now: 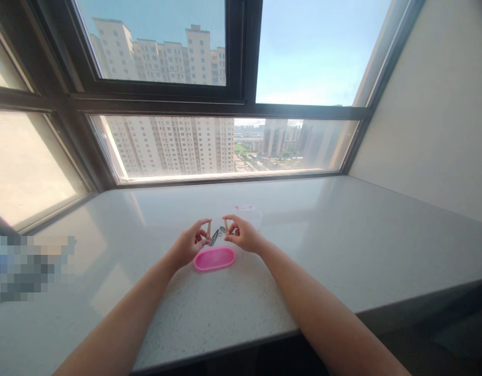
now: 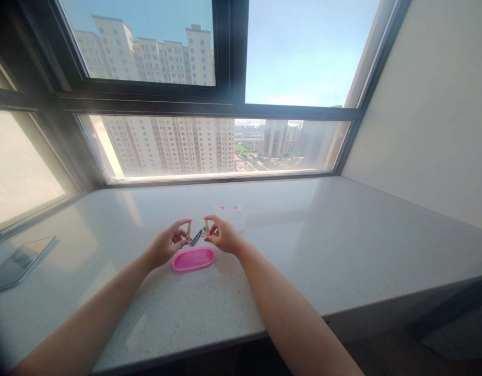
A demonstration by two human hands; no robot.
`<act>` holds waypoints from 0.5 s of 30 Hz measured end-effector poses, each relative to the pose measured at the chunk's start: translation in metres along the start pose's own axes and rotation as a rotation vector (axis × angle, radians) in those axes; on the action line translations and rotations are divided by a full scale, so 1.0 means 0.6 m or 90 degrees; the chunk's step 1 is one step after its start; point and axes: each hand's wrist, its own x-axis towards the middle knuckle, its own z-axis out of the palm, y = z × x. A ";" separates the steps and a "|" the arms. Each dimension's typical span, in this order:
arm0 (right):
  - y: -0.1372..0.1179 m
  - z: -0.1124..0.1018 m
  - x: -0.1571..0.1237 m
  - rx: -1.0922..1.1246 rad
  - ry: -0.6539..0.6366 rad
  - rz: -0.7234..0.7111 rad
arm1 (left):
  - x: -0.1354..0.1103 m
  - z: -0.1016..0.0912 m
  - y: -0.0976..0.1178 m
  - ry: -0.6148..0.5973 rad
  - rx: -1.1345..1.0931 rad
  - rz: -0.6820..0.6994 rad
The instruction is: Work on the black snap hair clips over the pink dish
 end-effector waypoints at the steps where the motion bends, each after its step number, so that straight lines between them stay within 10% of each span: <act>1: 0.000 0.000 0.000 0.002 0.001 -0.001 | 0.000 0.000 0.000 0.001 -0.002 0.000; 15: 0.004 0.004 0.003 -0.004 -0.002 0.012 | 0.000 -0.001 0.004 0.005 -0.001 -0.005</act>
